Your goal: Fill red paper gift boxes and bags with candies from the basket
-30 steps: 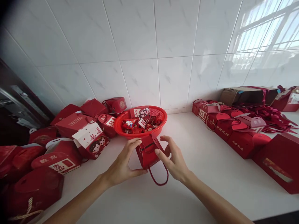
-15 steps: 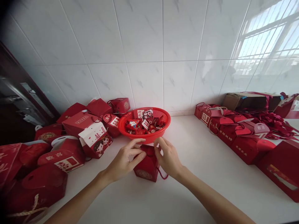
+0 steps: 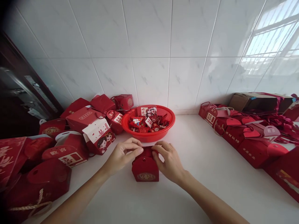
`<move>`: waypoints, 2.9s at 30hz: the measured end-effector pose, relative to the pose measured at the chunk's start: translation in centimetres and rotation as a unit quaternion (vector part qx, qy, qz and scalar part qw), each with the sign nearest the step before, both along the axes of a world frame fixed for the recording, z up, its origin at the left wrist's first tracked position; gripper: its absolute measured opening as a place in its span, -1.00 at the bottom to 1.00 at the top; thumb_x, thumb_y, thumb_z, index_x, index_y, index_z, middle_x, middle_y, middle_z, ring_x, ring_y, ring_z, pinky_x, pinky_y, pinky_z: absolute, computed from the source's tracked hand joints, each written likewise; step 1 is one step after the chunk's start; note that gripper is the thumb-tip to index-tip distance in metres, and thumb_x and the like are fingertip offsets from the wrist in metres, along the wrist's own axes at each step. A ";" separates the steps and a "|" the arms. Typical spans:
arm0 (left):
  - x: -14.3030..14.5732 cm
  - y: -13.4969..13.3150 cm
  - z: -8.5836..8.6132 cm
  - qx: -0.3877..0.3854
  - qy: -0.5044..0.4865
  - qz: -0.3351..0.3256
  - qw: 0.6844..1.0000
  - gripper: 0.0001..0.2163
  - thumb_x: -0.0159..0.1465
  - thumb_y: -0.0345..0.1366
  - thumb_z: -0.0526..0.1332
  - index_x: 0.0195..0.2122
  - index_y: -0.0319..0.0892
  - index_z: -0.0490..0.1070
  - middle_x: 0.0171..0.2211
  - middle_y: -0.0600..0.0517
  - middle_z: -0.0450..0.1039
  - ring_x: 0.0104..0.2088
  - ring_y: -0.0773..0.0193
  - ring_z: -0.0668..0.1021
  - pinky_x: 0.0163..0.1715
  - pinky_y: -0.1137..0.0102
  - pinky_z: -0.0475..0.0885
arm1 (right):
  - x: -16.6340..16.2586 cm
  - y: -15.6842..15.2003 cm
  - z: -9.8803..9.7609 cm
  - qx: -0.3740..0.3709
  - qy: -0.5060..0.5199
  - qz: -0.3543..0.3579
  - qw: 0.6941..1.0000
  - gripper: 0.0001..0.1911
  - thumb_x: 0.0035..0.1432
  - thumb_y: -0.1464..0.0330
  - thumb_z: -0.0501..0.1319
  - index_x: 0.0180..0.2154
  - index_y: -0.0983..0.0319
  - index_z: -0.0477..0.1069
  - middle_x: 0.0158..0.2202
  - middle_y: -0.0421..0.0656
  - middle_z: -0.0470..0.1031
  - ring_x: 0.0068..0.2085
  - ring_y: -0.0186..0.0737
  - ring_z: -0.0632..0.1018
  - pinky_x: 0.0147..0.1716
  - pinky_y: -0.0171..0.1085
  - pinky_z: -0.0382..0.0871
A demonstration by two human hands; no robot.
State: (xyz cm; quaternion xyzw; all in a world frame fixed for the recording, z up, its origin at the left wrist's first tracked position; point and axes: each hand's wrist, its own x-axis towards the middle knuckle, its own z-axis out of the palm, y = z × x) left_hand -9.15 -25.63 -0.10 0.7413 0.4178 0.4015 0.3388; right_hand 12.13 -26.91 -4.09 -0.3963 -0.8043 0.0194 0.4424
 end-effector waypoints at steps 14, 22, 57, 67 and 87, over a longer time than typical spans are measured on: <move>-0.1 -0.5 1.2 -0.039 0.078 -0.067 0.994 -0.80 0.24 -0.15 0.26 -0.41 -0.14 0.54 -0.35 0.03 0.48 -0.29 0.23 0.53 -0.16 0.34 0.44 | 0.5 -0.6 0.0 -0.019 -0.028 0.004 0.999 -0.69 0.33 0.21 0.17 0.07 0.10 0.38 -0.02 0.00 0.48 -0.09 -0.08 0.55 -0.12 -0.07 0.50; -1.9 0.9 1.7 -0.125 -0.128 0.070 0.981 -0.71 0.23 -0.02 0.17 -0.41 -0.17 0.34 -0.56 0.08 0.39 -0.46 0.26 0.48 -0.32 0.33 0.44 | 0.3 -1.2 0.5 0.033 -0.068 0.024 0.997 -0.81 0.32 0.31 0.17 -0.08 0.12 0.51 0.23 0.05 0.31 0.13 0.04 0.42 0.02 0.04 0.42; -0.5 1.0 2.8 0.073 0.133 0.039 0.988 -0.75 0.23 -0.37 0.06 -0.37 -0.15 0.56 -0.20 -0.04 0.54 -0.24 0.24 0.61 -0.25 0.39 0.54 | 0.0 -2.1 0.8 -0.044 -0.057 0.071 0.995 -0.75 0.38 0.29 0.04 -0.15 0.18 0.48 0.24 0.05 0.31 0.21 0.02 0.38 0.09 0.03 0.38; -1.1 0.9 1.6 0.046 0.142 0.071 0.986 -0.71 0.24 -0.33 0.05 -0.31 -0.13 0.60 -0.19 -0.04 0.58 -0.19 0.18 0.60 -0.16 0.31 0.51 | 1.2 -1.1 2.0 -0.238 0.157 0.042 0.957 -0.76 0.20 0.20 0.25 -0.42 0.20 0.51 0.02 0.00 0.50 0.08 0.04 0.51 -0.07 -0.10 0.46; 2.7 -1.4 4.5 0.097 0.434 -0.103 0.890 -0.70 0.32 -0.07 0.20 -0.02 -0.07 0.51 -0.16 -0.05 0.45 -0.24 0.10 0.53 -0.25 0.29 0.40 | 3.4 -0.3 3.2 -0.317 0.182 0.125 0.922 -0.48 -0.02 0.46 0.09 0.00 0.13 0.52 0.08 -0.11 0.53 0.05 -0.02 0.54 0.00 -0.03 0.49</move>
